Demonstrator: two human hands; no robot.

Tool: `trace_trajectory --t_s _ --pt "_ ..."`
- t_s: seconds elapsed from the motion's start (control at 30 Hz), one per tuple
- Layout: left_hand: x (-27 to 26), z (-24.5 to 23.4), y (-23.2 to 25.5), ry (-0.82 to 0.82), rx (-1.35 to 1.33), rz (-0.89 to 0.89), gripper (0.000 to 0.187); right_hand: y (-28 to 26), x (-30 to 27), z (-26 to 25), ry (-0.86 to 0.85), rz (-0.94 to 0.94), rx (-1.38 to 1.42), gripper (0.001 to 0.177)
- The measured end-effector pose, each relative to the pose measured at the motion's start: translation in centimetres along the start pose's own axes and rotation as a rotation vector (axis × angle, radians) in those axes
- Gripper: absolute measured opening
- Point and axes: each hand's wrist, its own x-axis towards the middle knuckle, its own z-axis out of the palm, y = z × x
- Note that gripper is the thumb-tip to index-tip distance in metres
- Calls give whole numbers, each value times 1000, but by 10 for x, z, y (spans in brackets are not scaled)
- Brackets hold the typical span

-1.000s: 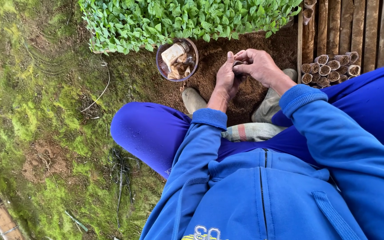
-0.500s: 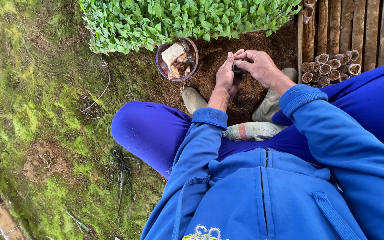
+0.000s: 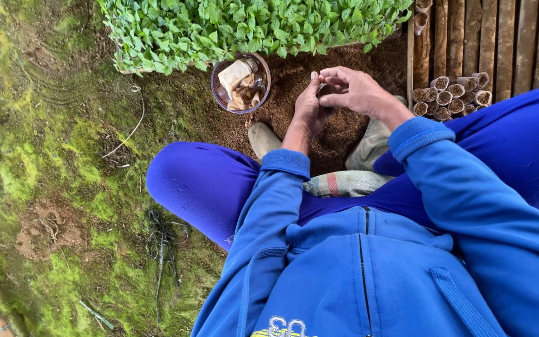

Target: The person sits cross-legged on the ground and fills small biodegradable seedling pots with soil from a nearby pile. They press the soil down into each pot and place the filled pots into a wooden tray next to them.

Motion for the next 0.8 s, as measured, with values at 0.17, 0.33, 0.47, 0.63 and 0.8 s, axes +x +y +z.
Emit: trace_trajectory --t_s 0.17,0.33,0.47,0.63,0.8 --pt "-20 21 24 37 0 -62 50 -18 -4 -11 -97 -190 -373 70" --pt "0 6 14 35 54 -90 58 -20 -8 -7 -106 -288 -461 60" --pt "-17 18 24 -25 131 -138 69 -18 -10 -8 -114 -302 -512 58" --pt "-24 18 32 -82 146 -193 83 -28 -15 -7 -125 -311 -578 53" --pt "-39 32 42 -142 118 -235 86 -22 -15 -8 -77 -321 -664 46"
